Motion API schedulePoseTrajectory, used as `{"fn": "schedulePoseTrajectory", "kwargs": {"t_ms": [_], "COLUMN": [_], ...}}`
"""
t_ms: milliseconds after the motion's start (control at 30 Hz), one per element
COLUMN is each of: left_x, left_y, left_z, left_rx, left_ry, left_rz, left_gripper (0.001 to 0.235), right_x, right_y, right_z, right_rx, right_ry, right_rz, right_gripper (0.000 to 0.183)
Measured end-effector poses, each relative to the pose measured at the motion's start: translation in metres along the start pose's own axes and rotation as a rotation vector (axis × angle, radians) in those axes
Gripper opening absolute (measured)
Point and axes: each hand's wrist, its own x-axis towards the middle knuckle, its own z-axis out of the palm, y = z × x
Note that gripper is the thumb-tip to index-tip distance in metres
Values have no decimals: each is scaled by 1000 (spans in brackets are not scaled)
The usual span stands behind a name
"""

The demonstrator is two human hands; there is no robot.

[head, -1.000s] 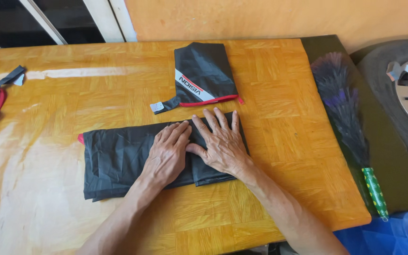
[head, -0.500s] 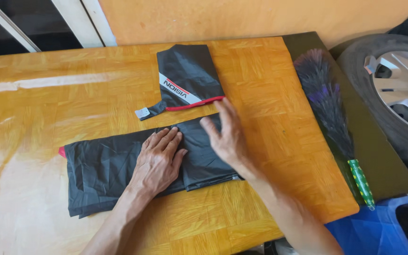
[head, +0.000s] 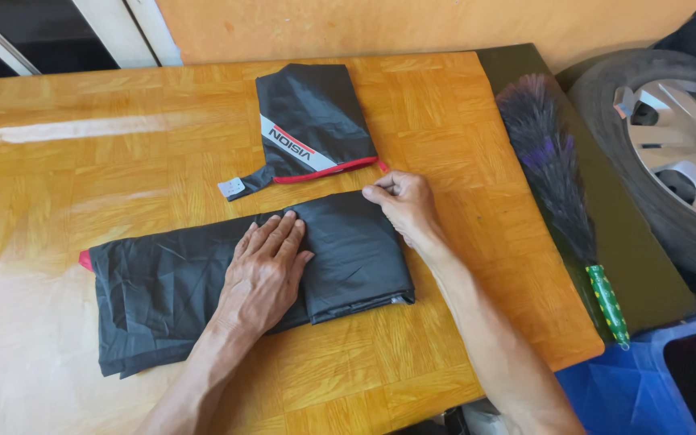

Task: The person folds a long black piece of fabric on a wooden table. They fold the fabric in half lengthwise, then fold the ends inward to create a compact rectangular shape, and finally fold it in half again.

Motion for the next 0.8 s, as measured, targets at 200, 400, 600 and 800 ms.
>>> {"fn": "schedulePoseTrajectory", "kwargs": {"t_ms": [200, 400, 600, 800], "left_x": [4, 0, -1, 1], "left_y": [5, 1, 6, 15], "left_z": [-12, -5, -10, -26], "left_rx": [-50, -23, -33, 181], "left_ry": [-59, -97, -111, -328], "left_rz": [-15, -18, -21, -61], "left_gripper": [64, 71, 71, 88], "right_x": [-37, -107, -111, -107], "right_y": [-45, -102, -96, -86], "right_z": [-2, 27, 35, 37], "right_rx": [-252, -716, -987, -1033], "right_ry": [66, -57, -292, -284], "right_rz": [-142, -822, -698, -673], "right_gripper": [30, 61, 57, 61]}}
